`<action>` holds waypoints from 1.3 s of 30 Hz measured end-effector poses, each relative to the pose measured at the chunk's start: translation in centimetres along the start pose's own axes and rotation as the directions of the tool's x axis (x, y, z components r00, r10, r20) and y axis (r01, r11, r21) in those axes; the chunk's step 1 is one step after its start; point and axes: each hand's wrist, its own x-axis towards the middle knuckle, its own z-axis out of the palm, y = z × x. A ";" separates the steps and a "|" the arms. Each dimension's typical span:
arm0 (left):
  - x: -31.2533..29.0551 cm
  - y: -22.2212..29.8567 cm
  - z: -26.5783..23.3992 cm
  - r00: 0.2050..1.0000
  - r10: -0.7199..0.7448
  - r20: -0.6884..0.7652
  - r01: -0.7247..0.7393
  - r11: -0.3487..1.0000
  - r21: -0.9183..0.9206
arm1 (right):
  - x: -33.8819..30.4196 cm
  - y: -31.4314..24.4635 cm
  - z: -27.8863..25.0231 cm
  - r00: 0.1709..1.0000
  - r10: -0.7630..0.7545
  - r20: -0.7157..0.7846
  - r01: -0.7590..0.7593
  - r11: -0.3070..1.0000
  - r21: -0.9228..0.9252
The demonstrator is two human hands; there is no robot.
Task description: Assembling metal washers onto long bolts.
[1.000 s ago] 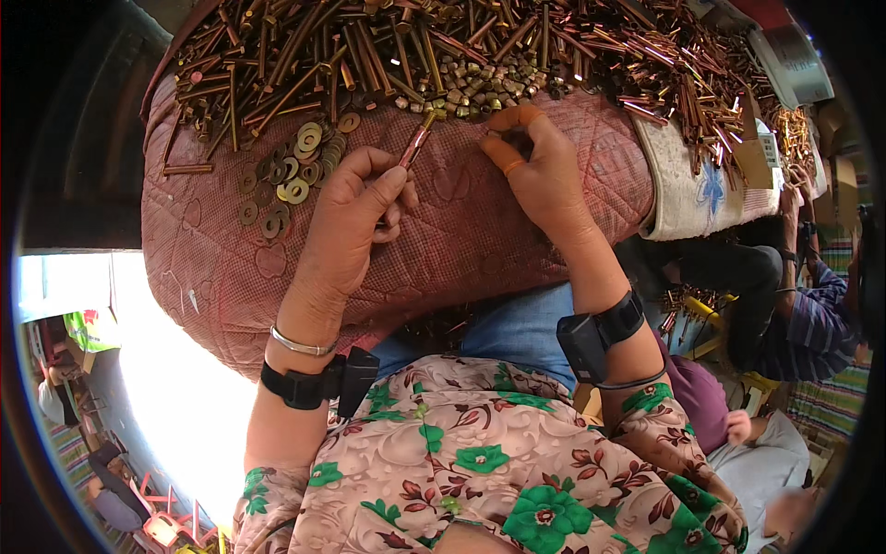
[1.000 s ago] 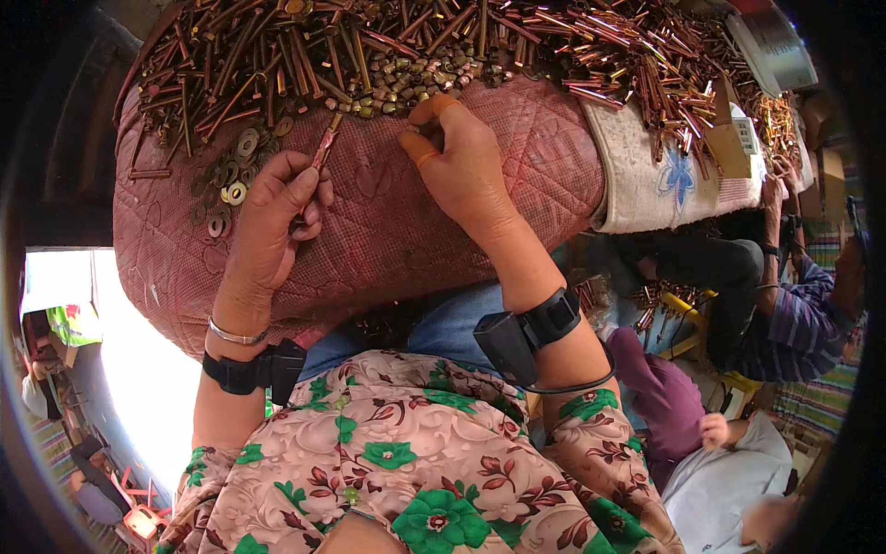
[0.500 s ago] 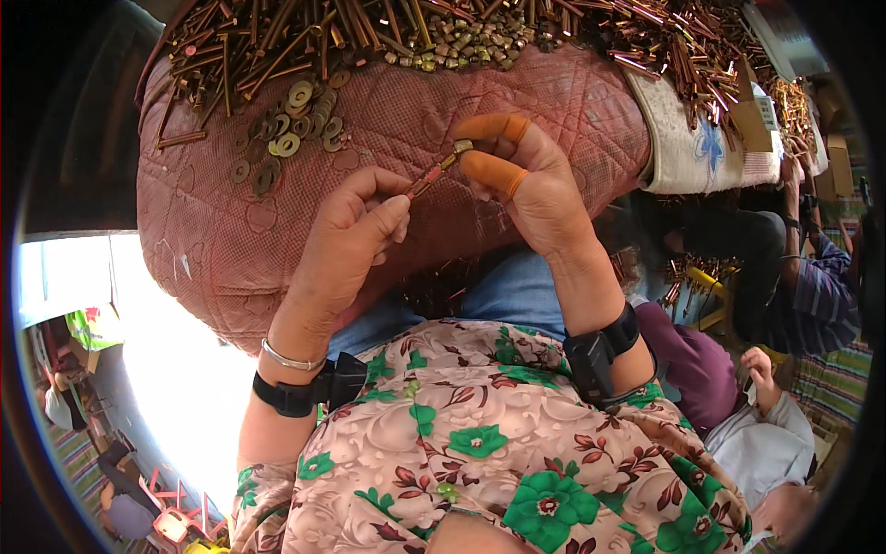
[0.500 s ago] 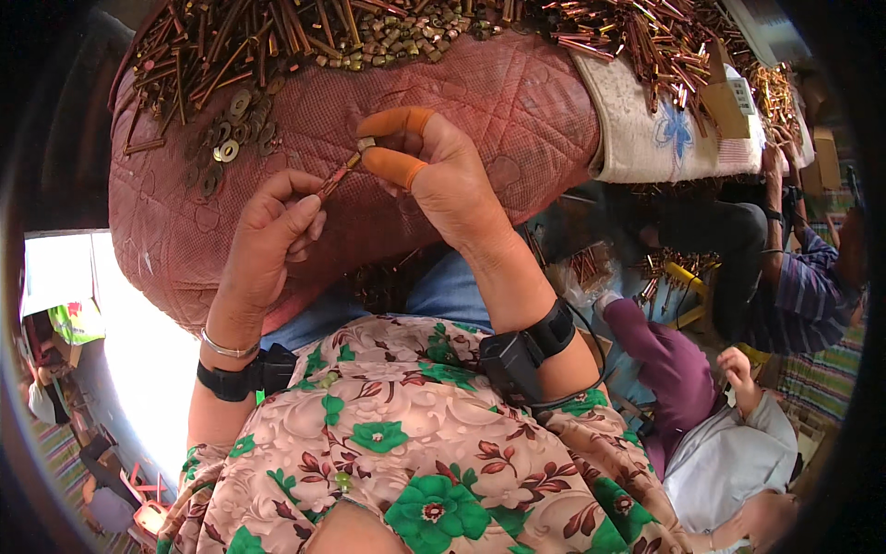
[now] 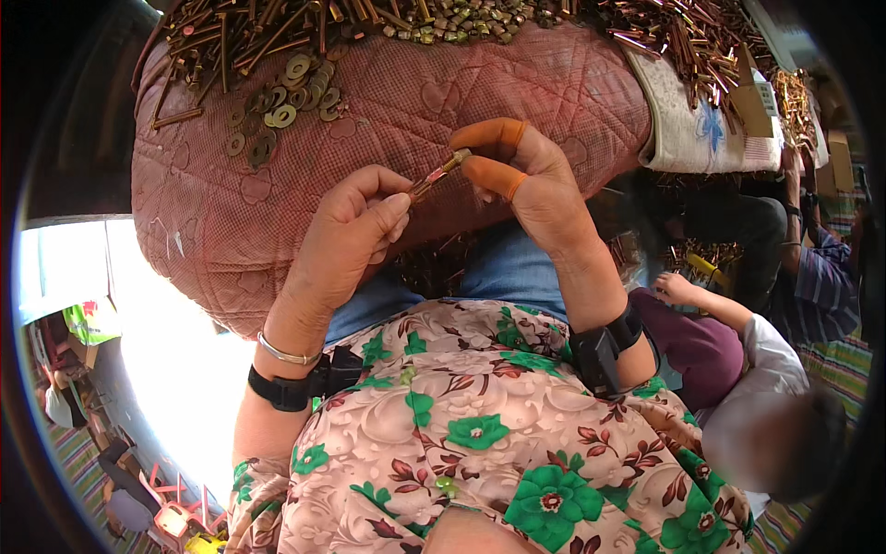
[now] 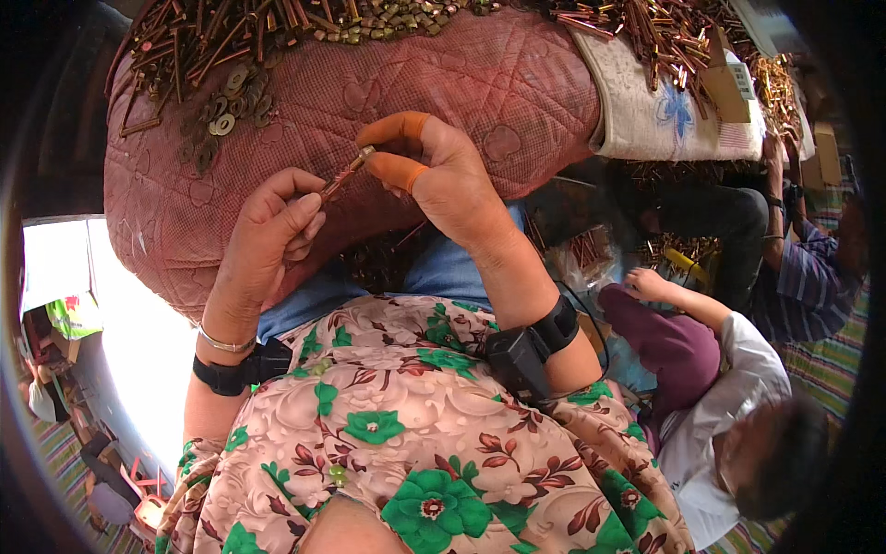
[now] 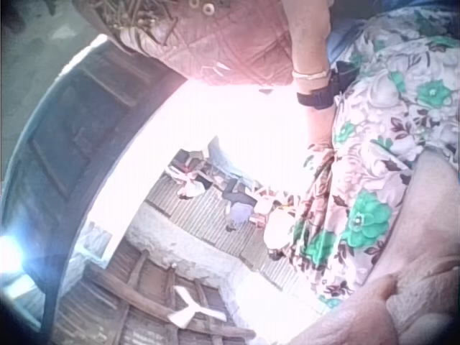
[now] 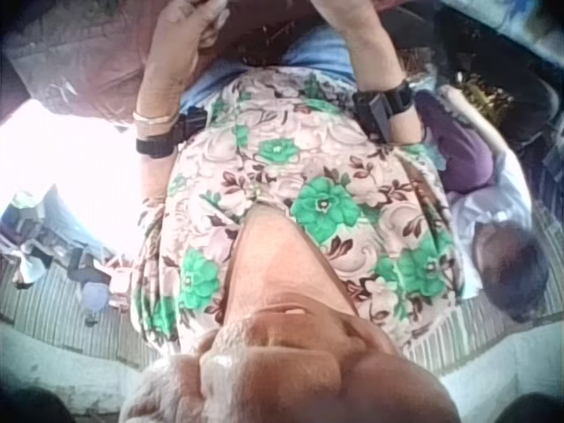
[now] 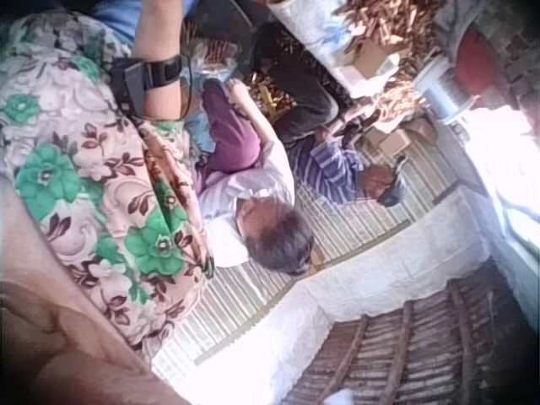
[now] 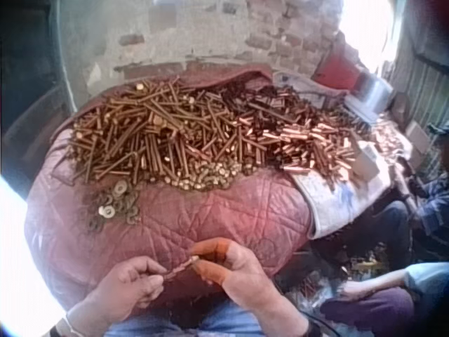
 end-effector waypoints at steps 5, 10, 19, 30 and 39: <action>-0.2 -0.4 -0.1 0.999 0.047 -0.024 -0.043 0.987 0.155 | -0.4 -0.1 0.0 0.997 0.071 -0.003 -0.071 0.996 -0.053; -0.3 -0.6 -0.2 0.996 0.083 0.009 -0.084 0.985 0.149 | -0.4 0.3 0.0 0.998 0.068 0.016 -0.064 0.983 -0.170; -0.5 -1.3 -0.1 0.969 0.246 -0.034 -0.206 0.872 0.445 | -0.4 0.9 1.0 0.977 0.207 -0.056 -0.194 0.963 0.189; -0.6 -1.3 -0.1 0.954 0.301 -0.017 -0.250 0.821 0.514 | -1.0 1.1 0.9 0.976 0.202 -0.080 -0.197 0.978 0.067; -0.7 -1.6 0.0 0.955 0.293 -0.050 -0.215 0.794 0.569 | -0.7 1.1 1.1 0.957 0.277 -0.088 -0.274 0.961 0.041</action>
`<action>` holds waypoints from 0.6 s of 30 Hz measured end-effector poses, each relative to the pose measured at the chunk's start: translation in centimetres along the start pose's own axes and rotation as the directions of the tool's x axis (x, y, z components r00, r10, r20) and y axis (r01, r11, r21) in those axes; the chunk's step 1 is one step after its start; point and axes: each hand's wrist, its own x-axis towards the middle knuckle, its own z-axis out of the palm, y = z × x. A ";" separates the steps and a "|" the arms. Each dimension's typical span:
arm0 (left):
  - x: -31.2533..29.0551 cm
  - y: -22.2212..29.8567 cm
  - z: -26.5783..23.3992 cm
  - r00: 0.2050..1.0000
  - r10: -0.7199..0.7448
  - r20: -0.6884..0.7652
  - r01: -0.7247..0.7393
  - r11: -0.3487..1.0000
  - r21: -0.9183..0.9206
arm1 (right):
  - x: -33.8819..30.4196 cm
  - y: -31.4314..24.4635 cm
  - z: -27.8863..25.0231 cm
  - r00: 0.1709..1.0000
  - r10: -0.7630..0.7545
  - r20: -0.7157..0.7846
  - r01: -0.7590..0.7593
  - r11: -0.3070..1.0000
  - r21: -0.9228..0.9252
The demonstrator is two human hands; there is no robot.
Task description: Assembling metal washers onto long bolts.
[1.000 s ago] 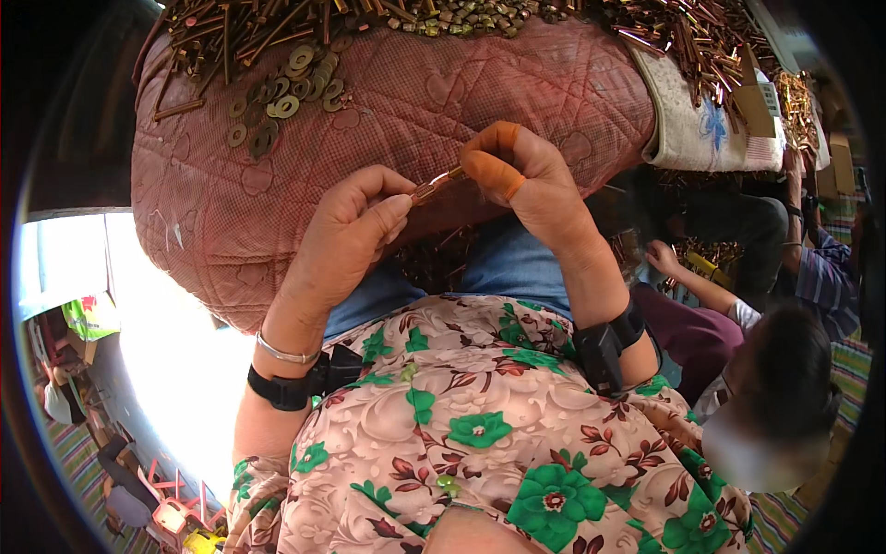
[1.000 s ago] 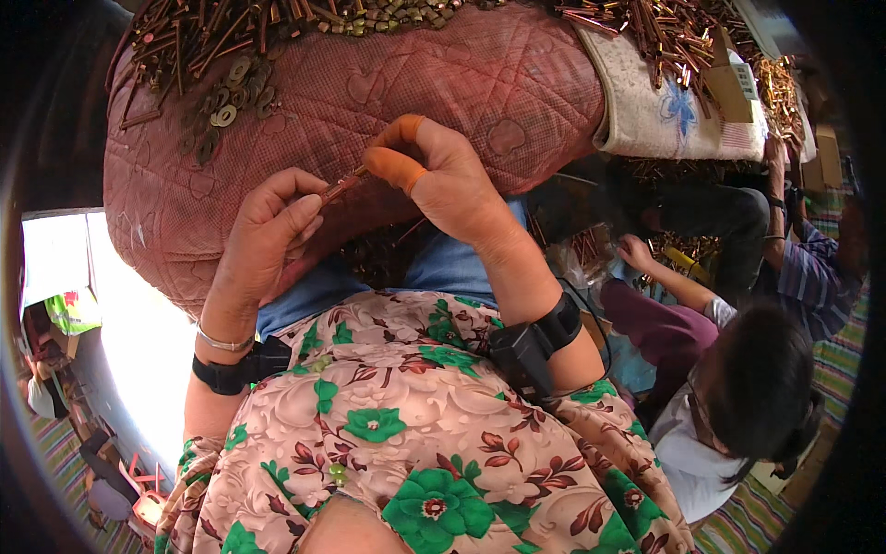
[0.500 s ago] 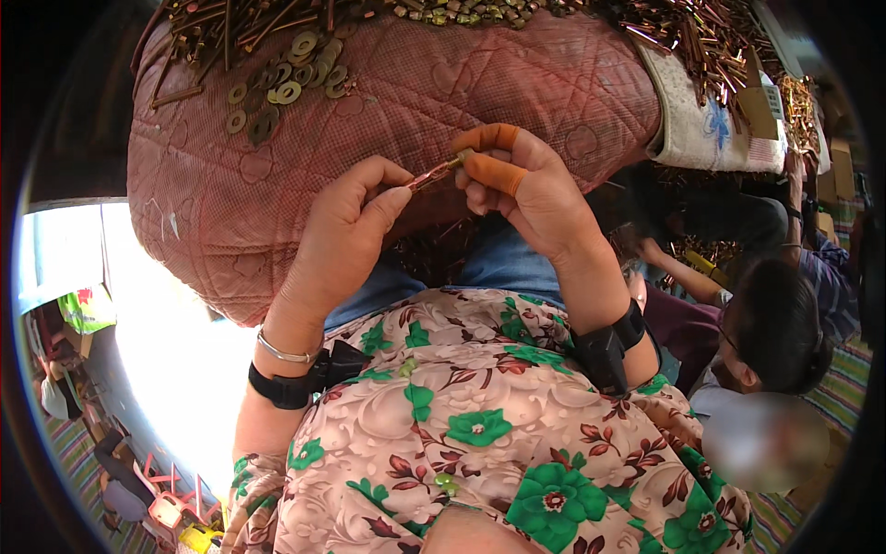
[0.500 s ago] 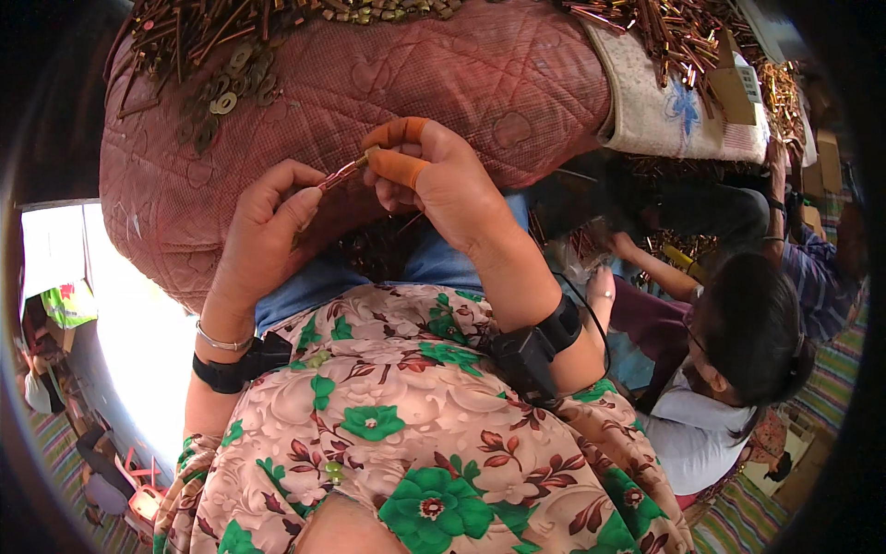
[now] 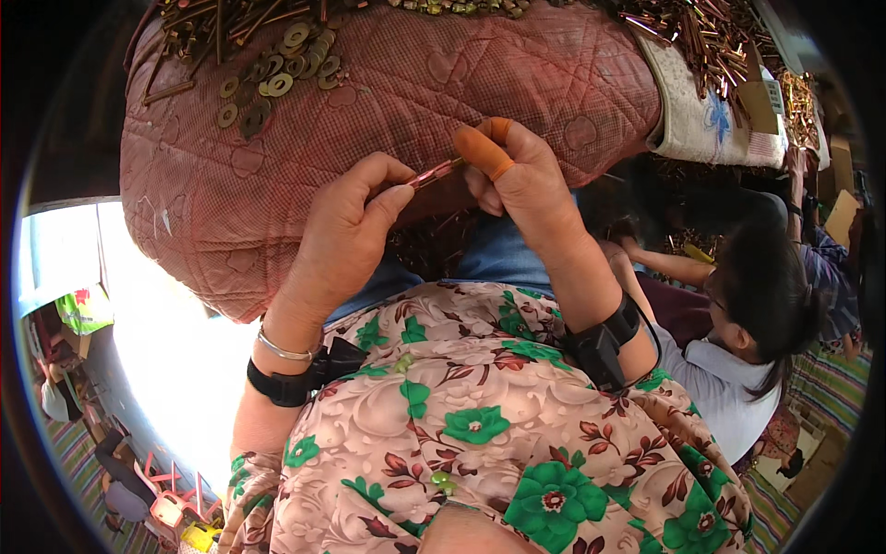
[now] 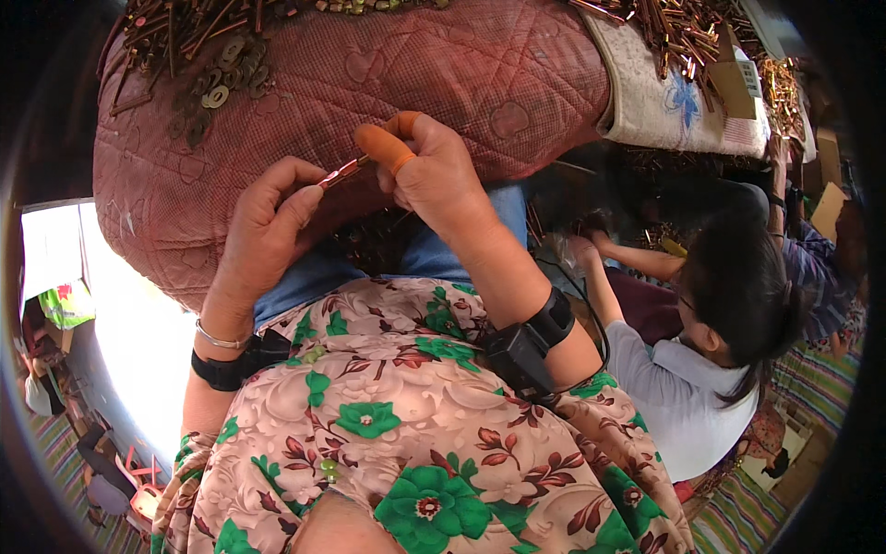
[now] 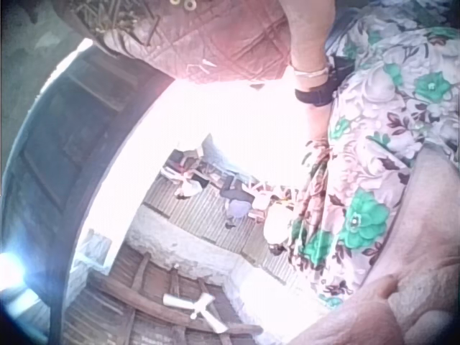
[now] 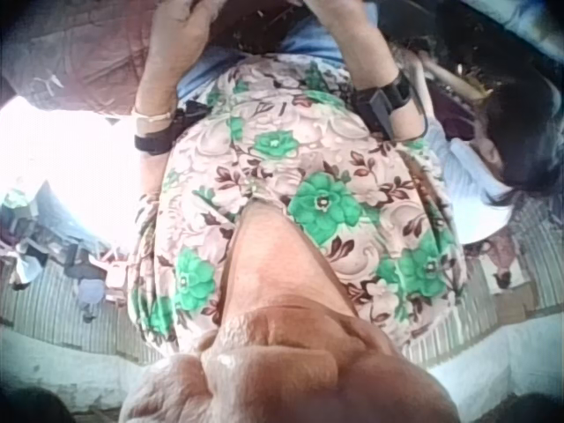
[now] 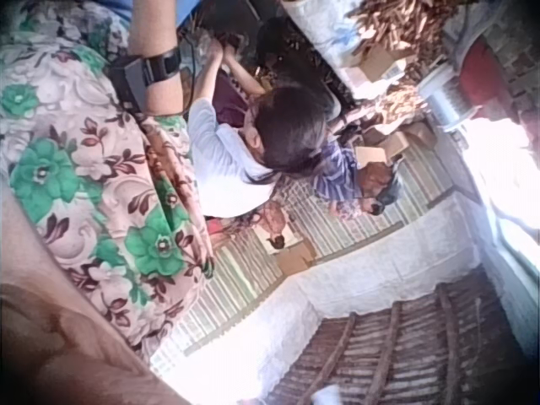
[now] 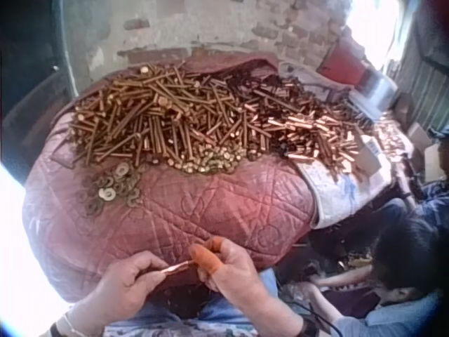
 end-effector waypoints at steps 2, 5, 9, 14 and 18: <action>0.0 -0.5 -0.1 1.000 0.009 -0.026 -0.008 1.000 0.018 | -0.1 0.1 0.3 1.000 -0.019 -0.016 0.020 0.999 0.042; -0.3 -0.3 -0.3 1.000 -0.010 0.027 0.010 1.000 -0.017 | -0.6 0.0 0.4 0.996 -0.083 -0.034 0.080 0.994 -0.078; -0.3 -0.2 0.0 1.000 0.002 0.019 -0.003 0.999 0.047 | -0.6 0.5 -0.3 0.999 -0.023 -0.039 0.016 0.986 -0.166; -0.2 -0.7 -0.1 0.998 -0.041 0.052 0.043 0.998 -0.041 | -0.2 0.5 -0.3 0.982 -0.184 0.036 0.186 0.934 -0.305; -0.1 -0.7 -0.1 0.999 0.017 0.030 -0.017 1.000 -0.017 | -0.7 0.4 -0.4 0.990 -0.132 0.047 0.137 0.979 -0.150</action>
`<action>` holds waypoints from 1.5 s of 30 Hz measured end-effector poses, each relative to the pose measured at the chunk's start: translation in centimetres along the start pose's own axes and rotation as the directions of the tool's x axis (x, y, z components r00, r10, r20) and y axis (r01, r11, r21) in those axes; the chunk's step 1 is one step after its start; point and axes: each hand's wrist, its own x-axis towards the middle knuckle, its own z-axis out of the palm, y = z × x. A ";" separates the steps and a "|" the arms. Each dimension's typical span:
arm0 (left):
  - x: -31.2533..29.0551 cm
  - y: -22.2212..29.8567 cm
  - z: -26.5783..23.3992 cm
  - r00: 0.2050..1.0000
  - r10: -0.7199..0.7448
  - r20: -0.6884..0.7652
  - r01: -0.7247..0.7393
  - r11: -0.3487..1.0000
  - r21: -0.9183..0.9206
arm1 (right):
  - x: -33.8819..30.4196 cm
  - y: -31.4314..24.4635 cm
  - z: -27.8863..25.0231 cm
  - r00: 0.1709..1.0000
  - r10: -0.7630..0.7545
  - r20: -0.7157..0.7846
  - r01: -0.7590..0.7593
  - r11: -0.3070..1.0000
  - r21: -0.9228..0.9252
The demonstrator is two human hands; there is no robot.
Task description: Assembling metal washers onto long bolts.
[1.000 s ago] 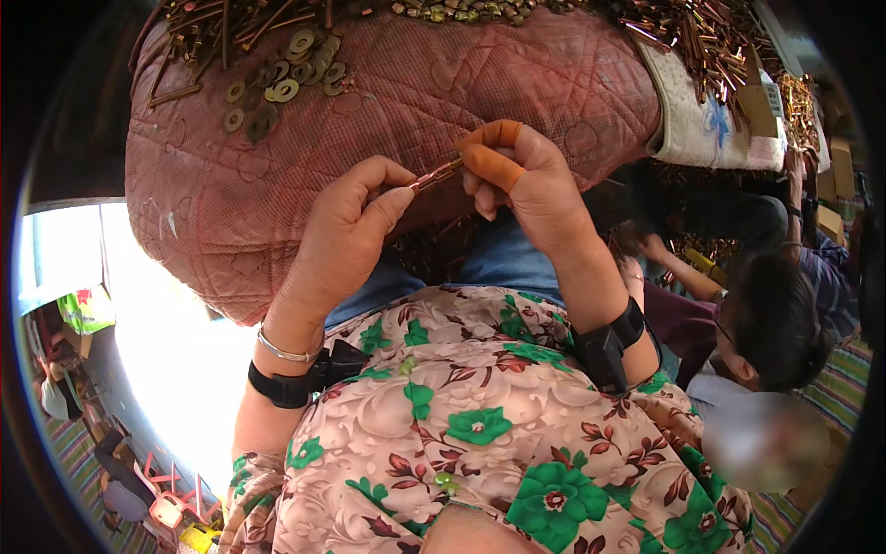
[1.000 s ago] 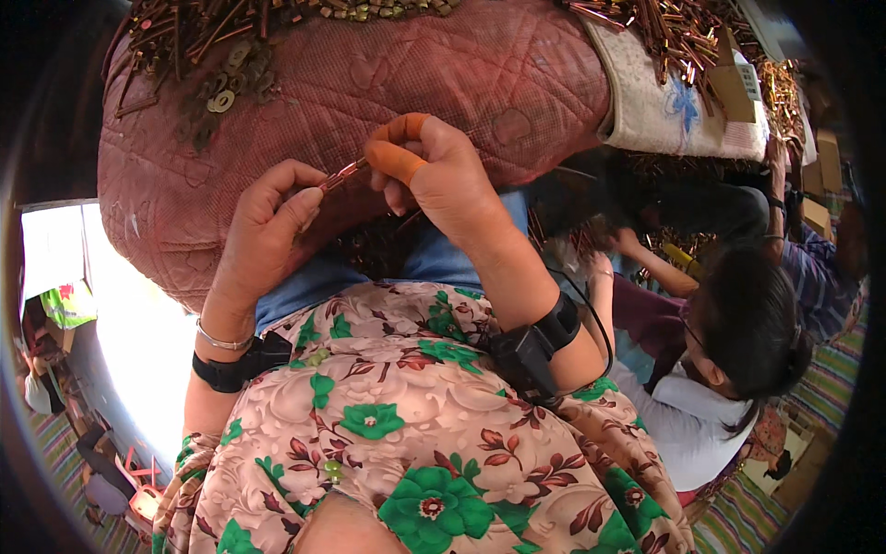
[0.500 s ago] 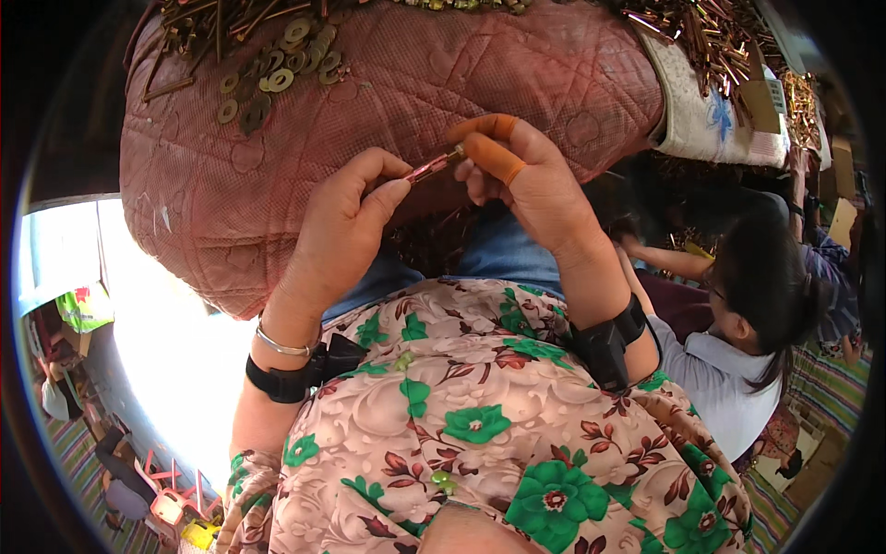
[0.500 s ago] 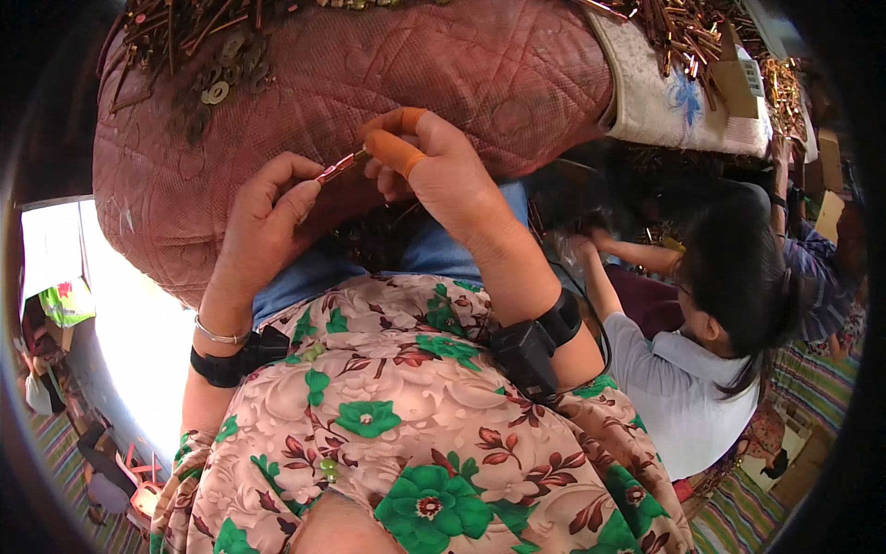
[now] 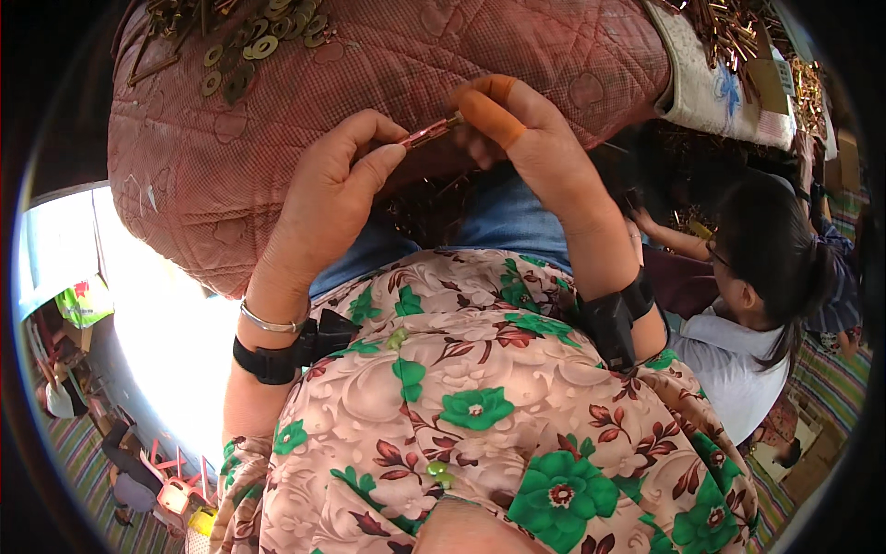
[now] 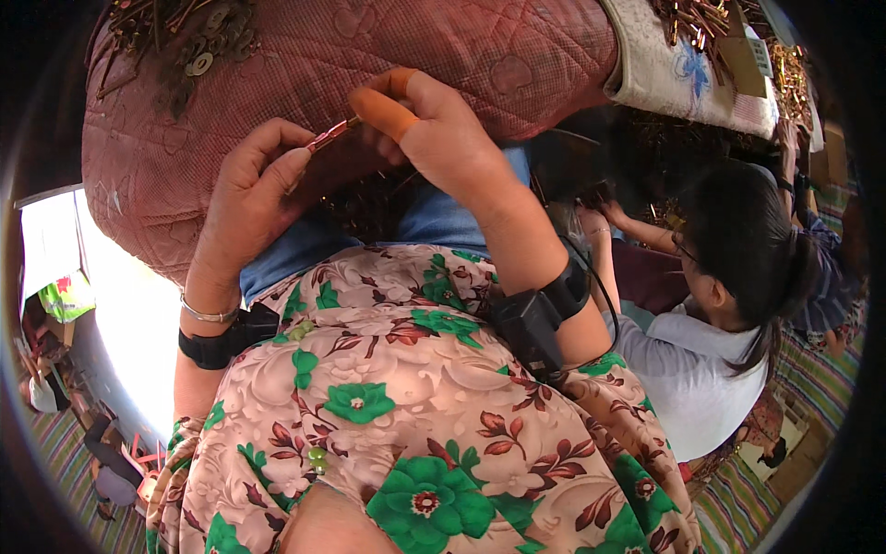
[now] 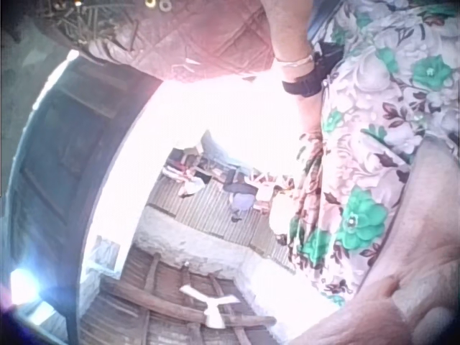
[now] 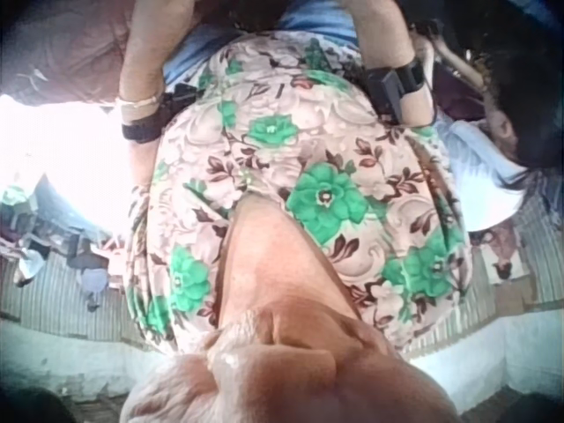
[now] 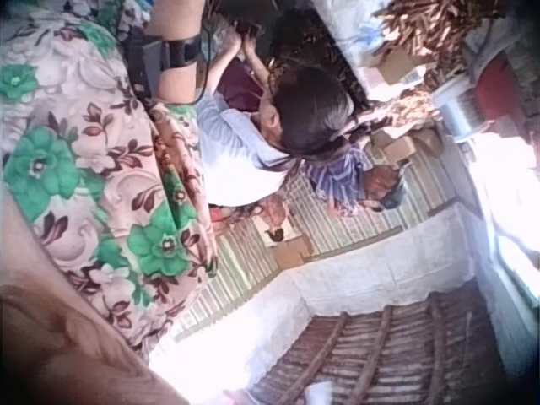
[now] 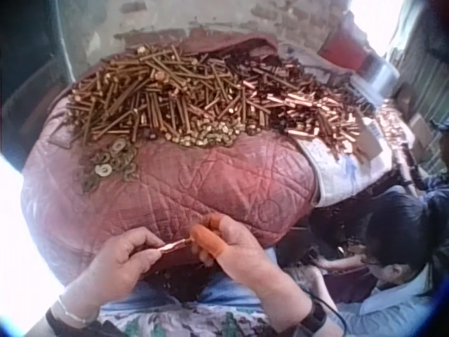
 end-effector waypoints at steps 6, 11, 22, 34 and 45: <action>-0.1 -0.1 0.5 0.998 -0.059 0.031 0.061 0.995 -0.076 | 0.3 1.9 -0.9 0.994 -0.105 -0.007 0.104 0.987 -0.119; 0.0 -0.8 0.5 0.991 -0.116 0.066 0.120 0.991 -0.058 | -0.3 1.5 -1.0 0.997 -0.068 0.031 0.071 0.991 -0.116; 0.3 -0.8 1.0 0.994 -0.096 0.058 0.094 0.995 0.031 | -0.1 1.9 -0.6 0.999 -0.019 -0.043 0.014 0.992 -0.125; 1.6 -5.6 3.8 0.935 -0.110 0.336 -0.066 0.879 0.473 | 0.1 0.2 -1.0 0.975 -0.099 -0.197 0.039 0.956 -0.290; 3.4 1.1 -4.9 0.864 0.244 -0.441 -0.069 0.924 0.376 | 5.9 -1.7 0.2 0.792 -0.603 -0.099 0.409 0.643 -0.648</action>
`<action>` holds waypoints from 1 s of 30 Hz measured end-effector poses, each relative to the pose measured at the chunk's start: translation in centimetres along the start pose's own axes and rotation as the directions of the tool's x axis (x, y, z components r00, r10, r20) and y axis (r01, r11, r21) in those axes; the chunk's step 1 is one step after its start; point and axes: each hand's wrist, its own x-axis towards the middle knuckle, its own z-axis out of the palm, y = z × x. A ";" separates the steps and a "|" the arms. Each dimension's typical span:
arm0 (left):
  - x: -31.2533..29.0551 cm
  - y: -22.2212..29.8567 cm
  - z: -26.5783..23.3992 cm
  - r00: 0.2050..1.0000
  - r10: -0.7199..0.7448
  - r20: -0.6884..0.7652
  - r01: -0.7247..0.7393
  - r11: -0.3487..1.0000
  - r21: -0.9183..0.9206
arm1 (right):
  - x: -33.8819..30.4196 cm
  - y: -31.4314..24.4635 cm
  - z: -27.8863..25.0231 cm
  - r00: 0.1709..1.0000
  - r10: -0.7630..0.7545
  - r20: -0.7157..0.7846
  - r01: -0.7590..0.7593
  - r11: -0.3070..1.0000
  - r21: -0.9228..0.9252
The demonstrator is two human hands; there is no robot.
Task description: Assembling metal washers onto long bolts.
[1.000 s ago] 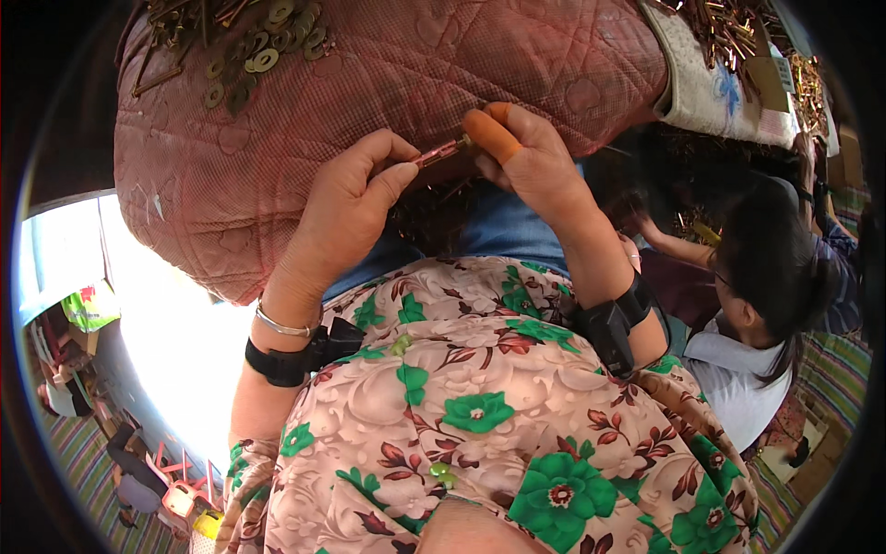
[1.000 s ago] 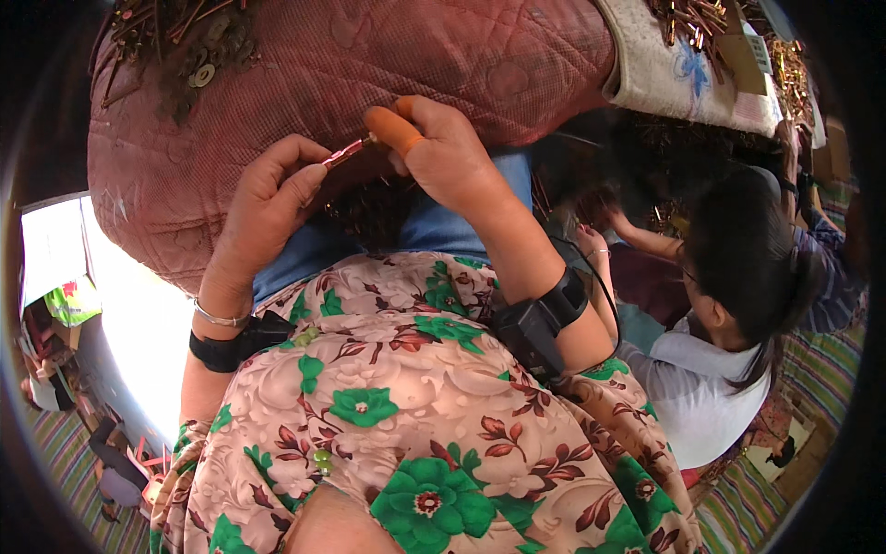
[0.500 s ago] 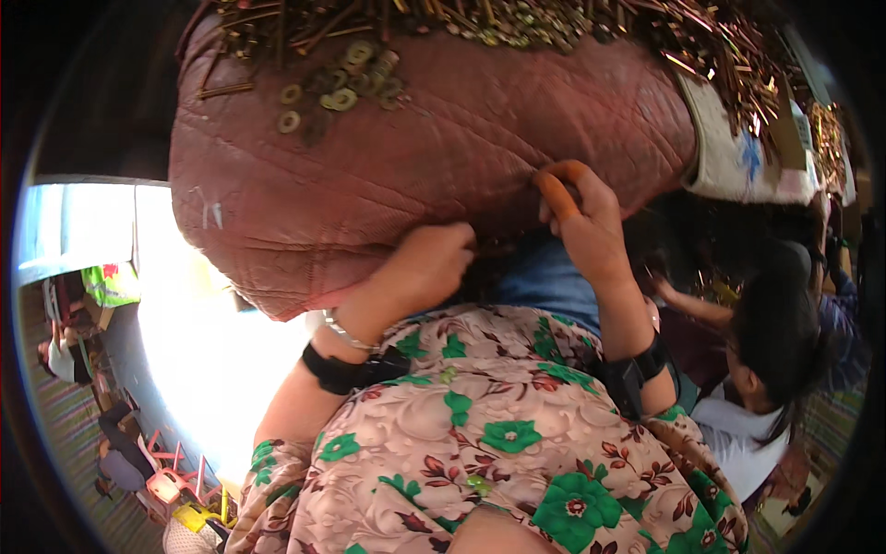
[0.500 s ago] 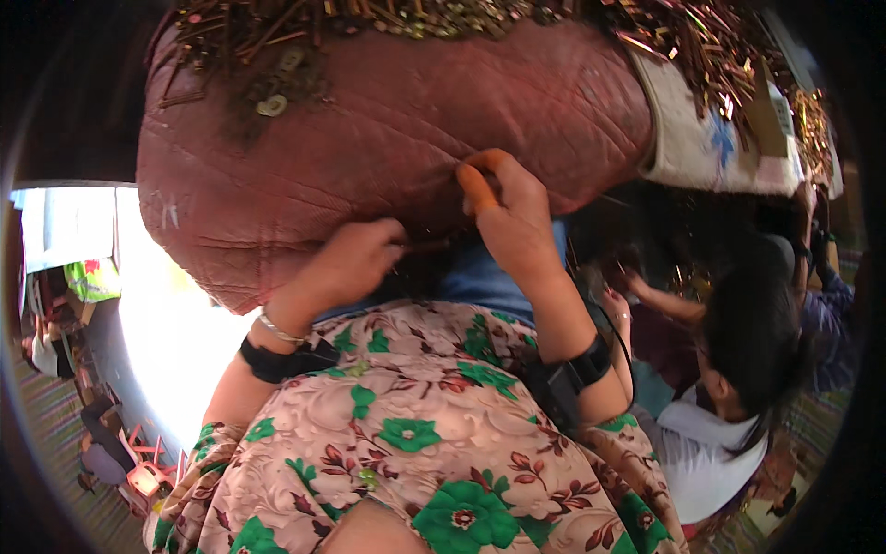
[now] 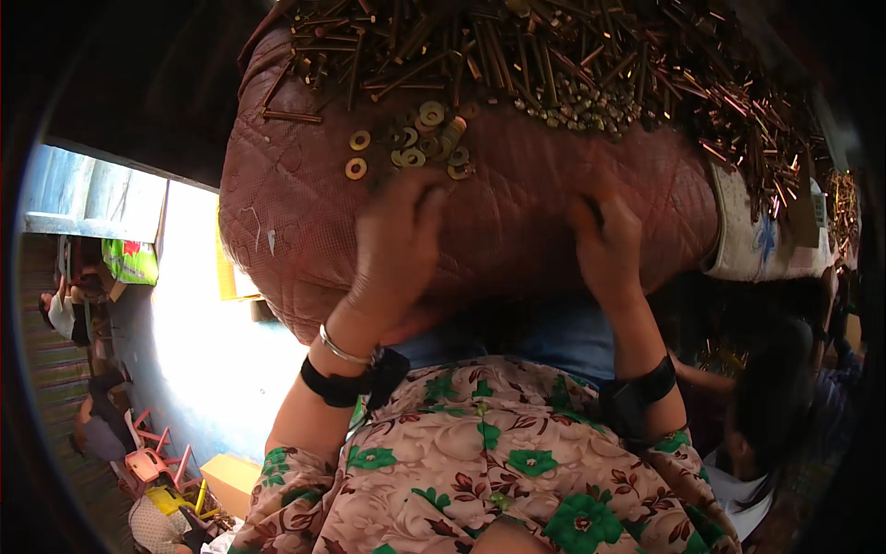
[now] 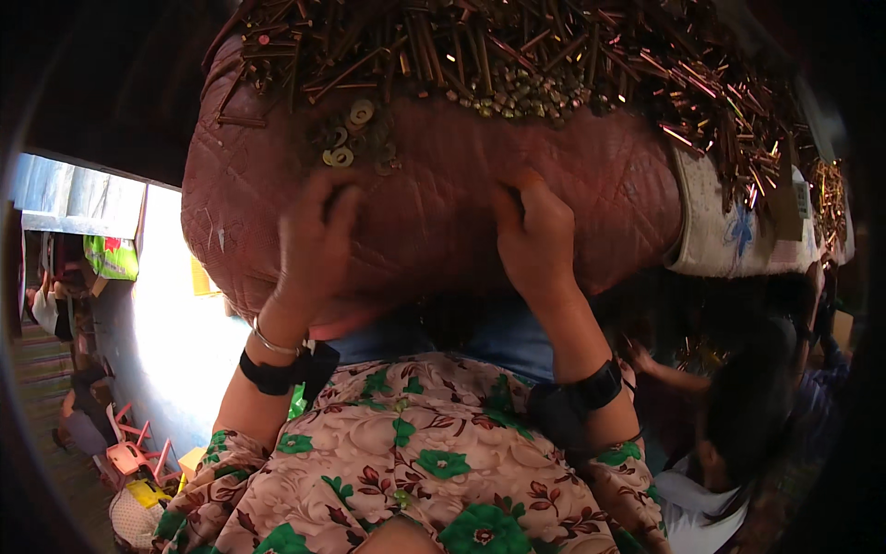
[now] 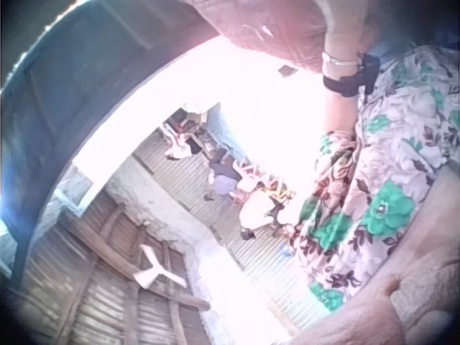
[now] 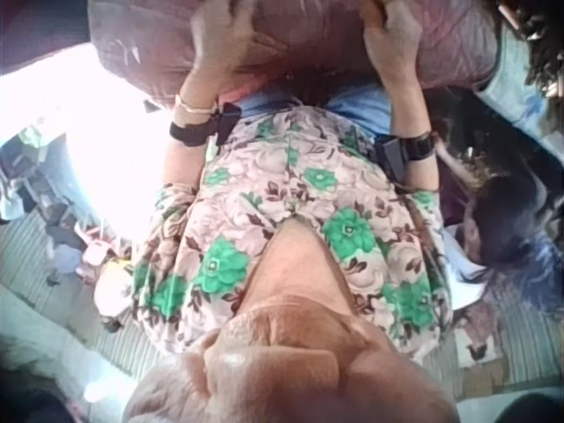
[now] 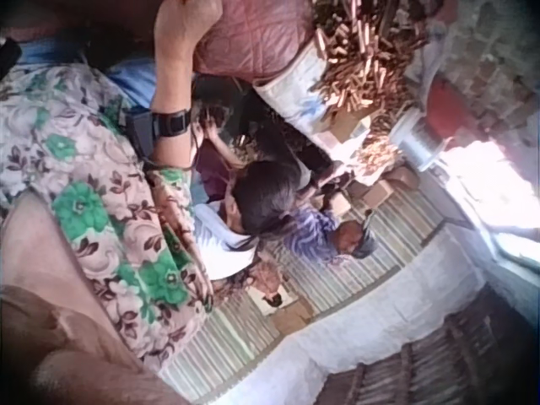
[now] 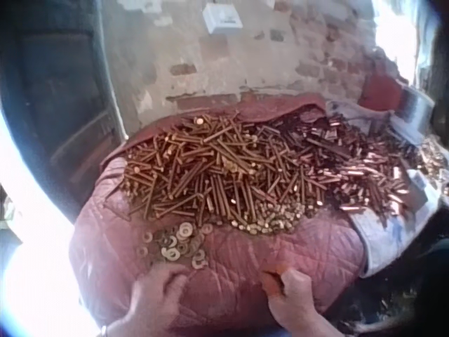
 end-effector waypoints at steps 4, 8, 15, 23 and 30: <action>2.4 -3.0 -0.6 0.942 0.317 -0.115 -0.221 0.839 0.498 | 2.9 -0.9 1.9 0.979 -0.203 0.006 0.202 0.975 -0.089; 3.0 -1.9 0.9 0.911 0.401 -0.097 -0.342 0.865 0.366 | 5.1 0.6 4.4 0.970 -0.239 0.034 0.242 0.954 -0.178; 8.0 -6.3 -6.7 0.992 0.121 0.035 -0.100 0.592 0.800 | 4.9 0.6 5.2 0.962 -0.275 0.004 0.265 0.923 -0.280; 9.1 -9.4 -8.3 0.961 0.252 -0.118 -0.028 0.508 0.861 | 4.8 0.5 5.6 0.975 -0.219 0.036 0.220 0.929 -0.298; 7.9 -6.3 -6.6 0.905 0.321 -0.279 -0.147 0.851 0.504 | 4.1 -0.7 6.1 0.961 -0.254 0.108 0.268 0.953 -0.144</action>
